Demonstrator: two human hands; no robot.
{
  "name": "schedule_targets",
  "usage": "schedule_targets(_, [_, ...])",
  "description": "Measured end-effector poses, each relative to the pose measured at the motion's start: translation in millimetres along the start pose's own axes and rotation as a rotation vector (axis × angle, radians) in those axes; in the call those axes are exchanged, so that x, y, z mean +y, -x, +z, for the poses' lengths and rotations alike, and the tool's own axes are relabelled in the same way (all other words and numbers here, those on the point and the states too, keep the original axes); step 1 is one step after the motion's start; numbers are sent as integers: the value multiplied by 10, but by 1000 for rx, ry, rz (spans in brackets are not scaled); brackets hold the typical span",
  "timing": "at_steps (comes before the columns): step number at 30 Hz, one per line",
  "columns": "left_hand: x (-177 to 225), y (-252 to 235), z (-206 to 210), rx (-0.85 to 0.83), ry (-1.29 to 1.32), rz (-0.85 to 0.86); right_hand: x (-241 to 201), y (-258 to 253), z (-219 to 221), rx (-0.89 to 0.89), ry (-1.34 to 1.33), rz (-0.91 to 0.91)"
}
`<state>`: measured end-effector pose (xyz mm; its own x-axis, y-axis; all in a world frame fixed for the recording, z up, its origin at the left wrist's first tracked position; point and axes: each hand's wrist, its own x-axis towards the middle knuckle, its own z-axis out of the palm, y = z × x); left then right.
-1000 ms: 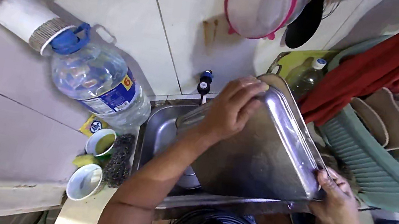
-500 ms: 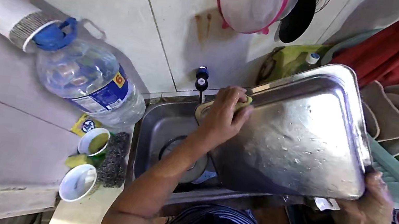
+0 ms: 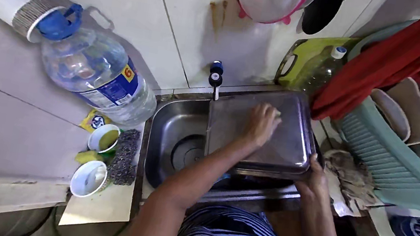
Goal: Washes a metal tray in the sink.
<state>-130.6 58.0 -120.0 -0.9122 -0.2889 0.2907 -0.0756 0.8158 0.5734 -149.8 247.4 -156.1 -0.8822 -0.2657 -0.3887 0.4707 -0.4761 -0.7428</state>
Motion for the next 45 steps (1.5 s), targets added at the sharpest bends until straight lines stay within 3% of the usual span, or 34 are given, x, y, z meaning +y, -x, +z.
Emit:
schedule_targets(3, [63,256,270,-254,27,190,218,-36,87,12,-49,90])
schedule_targets(6, [-235,291,270,-211,51,324,247,-32,87,21,-24,105])
schedule_targets(8, [-626,232,58,-167,-15,180,169,2,77,47,-26,115])
schedule_targets(11, [-1260,208,-149,-95,-35,-241,136,-7,23,6,-18,108])
schedule_targets(13, [-1344,176,-193,-38,4,-454,185,-12,92,-49,65,101])
schedule_targets(14, [-1278,130,-209,-36,36,-482,227,-8,167,-77,107,106])
schedule_targets(17, [-969,-93,-127,-10,88,-379,382,-37,321,-147,159,145])
schedule_targets(20, [-652,-95,22,-32,27,-127,401,-100,396,-91,98,169])
schedule_targets(25, [-133,684,221,-139,2,254,194,-171,478,95,-41,142])
schedule_targets(28, [-297,1093,210,99,-152,380,88,-130,422,153,-139,194])
schedule_targets(30, [-512,1250,154,219,-193,242,43,-91,377,162,-151,211])
schedule_targets(32, [-670,1308,-4,205,-115,-65,12,-63,350,145,-119,194])
schedule_targets(35, [-958,1171,-293,90,190,-539,-28,-18,359,126,-43,170])
schedule_targets(37, [-1249,1073,-331,127,402,-680,-44,18,363,85,10,173])
schedule_targets(41, [-1699,872,-404,192,560,-684,-5,47,313,-30,44,203])
schedule_targets(45, [-1852,730,-437,182,554,-517,43,75,375,94,-53,199])
